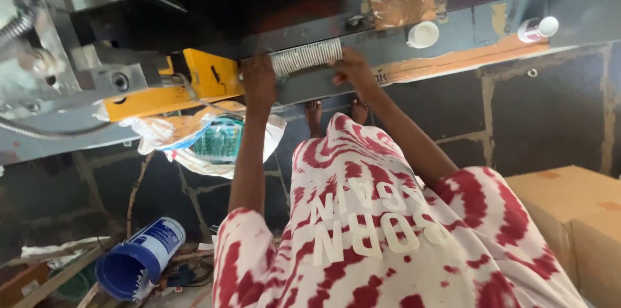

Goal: The recorder is seen organizing and handling paper cup components, including stacks of paper cups and flat paper cup blanks, near a manufacturing machine.

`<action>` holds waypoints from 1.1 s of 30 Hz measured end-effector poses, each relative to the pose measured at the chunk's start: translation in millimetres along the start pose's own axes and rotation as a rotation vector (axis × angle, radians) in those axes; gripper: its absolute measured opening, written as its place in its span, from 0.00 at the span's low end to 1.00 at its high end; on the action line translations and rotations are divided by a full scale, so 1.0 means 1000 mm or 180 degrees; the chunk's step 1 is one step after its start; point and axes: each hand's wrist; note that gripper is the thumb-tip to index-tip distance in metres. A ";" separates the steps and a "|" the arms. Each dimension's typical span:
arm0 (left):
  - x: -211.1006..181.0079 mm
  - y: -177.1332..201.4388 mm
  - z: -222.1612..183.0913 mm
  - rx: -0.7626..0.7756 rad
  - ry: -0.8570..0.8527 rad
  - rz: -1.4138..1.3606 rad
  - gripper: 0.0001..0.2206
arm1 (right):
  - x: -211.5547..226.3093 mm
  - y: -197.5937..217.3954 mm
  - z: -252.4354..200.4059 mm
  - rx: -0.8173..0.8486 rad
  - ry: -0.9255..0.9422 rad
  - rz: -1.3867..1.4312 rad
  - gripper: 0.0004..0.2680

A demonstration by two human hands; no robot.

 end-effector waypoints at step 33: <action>-0.101 0.176 -0.068 0.0197 -0.1095 -0.5241 0.47 | 0.133 -0.028 -0.077 0.1359 0.2211 -0.1833 0.06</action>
Point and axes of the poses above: each hand's wrist, its own z-axis towards the middle knuckle, its own y-axis out of the back of the hand, x = y × z, and after that the axes turned 8 degrees about y, right-handed
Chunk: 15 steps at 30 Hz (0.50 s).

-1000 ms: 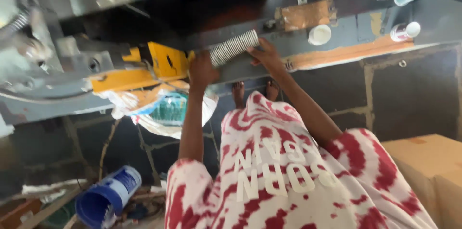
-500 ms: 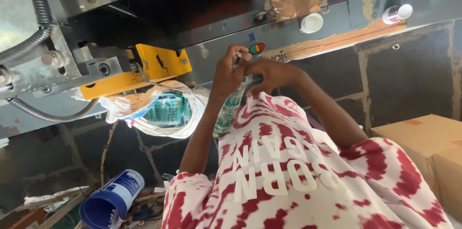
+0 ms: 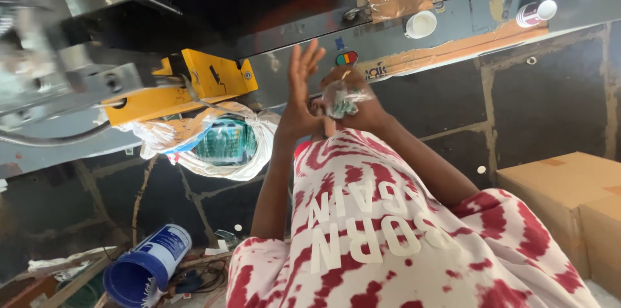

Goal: The recorder is seen organizing and handling paper cup components, including stacks of paper cups and flat paper cup blanks, near a manufacturing machine.

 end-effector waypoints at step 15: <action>0.023 -0.051 -0.003 -0.0130 -0.0229 0.1445 0.19 | 0.027 0.133 0.036 -0.2600 0.0370 -0.0673 0.06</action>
Point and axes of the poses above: each hand's wrist, its own z-axis towards the middle knuckle, its own y-axis out of the back of the hand, x = y × z, and after that the axes turned 8 degrees about y, right-handed
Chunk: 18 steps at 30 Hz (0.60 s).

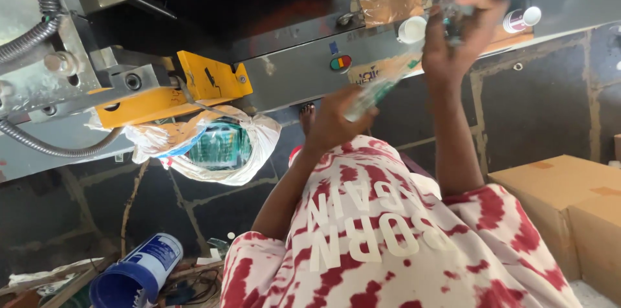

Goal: The recorder is seen organizing and handling paper cup components, including stacks of paper cups and flat paper cup blanks, near a manufacturing machine.

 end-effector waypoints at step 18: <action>-0.006 0.034 0.006 -0.0748 -0.0251 0.1345 0.07 | 0.020 0.028 -0.045 0.2937 0.0684 -0.1318 0.05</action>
Point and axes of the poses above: each hand's wrist, its own z-axis towards the middle knuckle, its own y-axis out of the back of the hand, x = y × z, and after that the axes turned 8 degrees about y, right-handed
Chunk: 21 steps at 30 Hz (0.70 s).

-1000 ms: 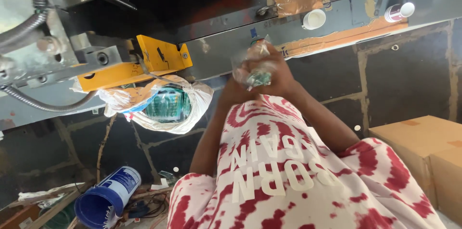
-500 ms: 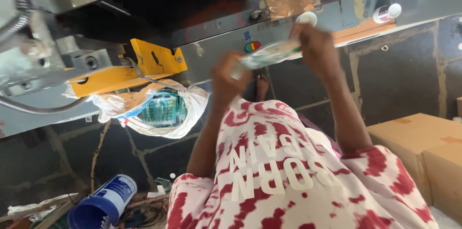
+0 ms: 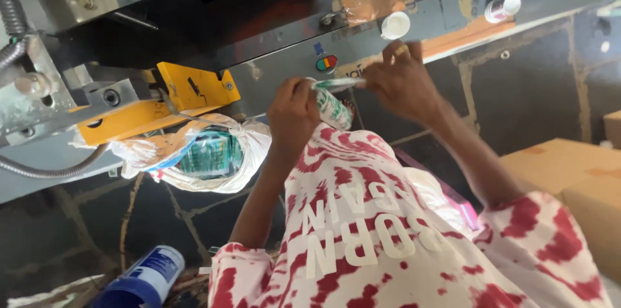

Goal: The recorder is seen organizing and handling paper cup components, including stacks of paper cups and flat paper cup blanks, near a manufacturing machine.

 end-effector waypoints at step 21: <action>-0.028 -0.009 0.021 0.0231 0.0078 -0.1106 0.19 | 0.031 0.021 0.019 -0.0680 -0.0695 0.2303 0.09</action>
Point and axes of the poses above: each hand's wrist, its own z-axis towards the middle knuckle, its own y-axis out of the back of the hand, x = y × z, and after that the axes turned 8 degrees about y, right-handed
